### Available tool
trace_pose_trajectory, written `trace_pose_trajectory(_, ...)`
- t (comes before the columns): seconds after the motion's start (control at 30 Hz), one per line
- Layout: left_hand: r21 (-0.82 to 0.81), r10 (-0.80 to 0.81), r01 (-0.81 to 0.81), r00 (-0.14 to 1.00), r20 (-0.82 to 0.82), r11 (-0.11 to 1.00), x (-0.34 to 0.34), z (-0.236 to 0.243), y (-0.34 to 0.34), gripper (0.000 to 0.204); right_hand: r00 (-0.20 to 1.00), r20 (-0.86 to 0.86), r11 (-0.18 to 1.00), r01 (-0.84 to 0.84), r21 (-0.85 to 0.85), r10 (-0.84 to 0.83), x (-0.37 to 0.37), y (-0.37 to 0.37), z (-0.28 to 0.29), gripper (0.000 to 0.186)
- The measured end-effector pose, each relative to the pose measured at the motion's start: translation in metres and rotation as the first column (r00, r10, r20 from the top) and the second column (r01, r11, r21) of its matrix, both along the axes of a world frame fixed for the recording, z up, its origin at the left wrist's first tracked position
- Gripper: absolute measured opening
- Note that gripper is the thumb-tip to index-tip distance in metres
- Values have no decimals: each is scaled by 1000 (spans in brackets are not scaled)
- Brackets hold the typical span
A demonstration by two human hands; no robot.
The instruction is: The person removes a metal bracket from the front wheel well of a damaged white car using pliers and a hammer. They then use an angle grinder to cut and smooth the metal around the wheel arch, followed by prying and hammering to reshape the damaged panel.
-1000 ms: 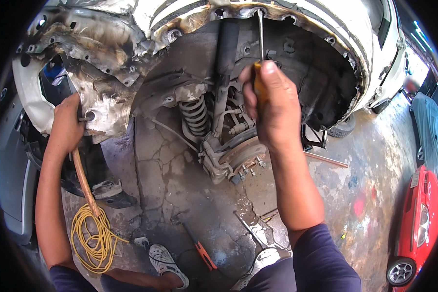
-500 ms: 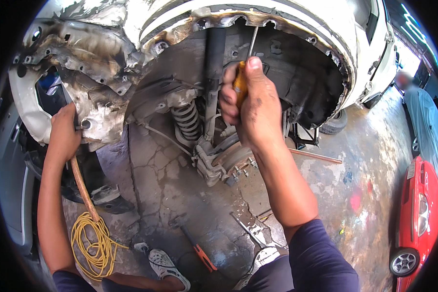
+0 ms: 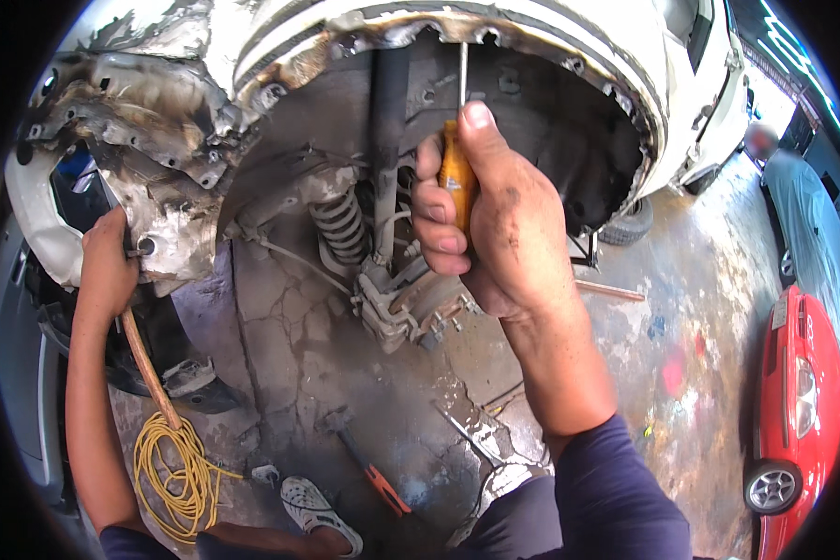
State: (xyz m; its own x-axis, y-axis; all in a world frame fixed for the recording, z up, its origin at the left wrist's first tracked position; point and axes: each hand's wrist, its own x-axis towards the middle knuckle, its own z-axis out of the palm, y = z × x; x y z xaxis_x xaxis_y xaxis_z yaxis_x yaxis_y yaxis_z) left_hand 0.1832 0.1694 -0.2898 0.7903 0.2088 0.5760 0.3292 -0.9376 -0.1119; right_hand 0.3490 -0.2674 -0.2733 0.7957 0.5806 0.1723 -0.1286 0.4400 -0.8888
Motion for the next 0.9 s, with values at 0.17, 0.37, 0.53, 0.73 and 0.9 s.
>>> trace_pose_trajectory(0.17,-23,36,-37,999,-30,999,5,1,4,48,996,-11,996,-91,11,92,-6,-18,8,46)
trace_pose_trajectory(0.37,-5,-48,48,999,18,999,12,-5,3,45,796,469,905,424,21,-383,79,6,-70,27)
trace_pose_trajectory(0.53,-14,2,-1,999,48,1000,5,-1,8,45,696,512,838,539,90,-503,116,-13,-55,27)
trace_pose_trajectory(0.73,-3,-62,62,998,20,998,9,-8,14,46,740,537,876,482,-2,-405,123,-4,-71,30)
trace_pose_trajectory(0.9,17,-25,25,999,25,1000,6,-3,10,46,746,517,891,447,78,-419,126,-1,-41,32)
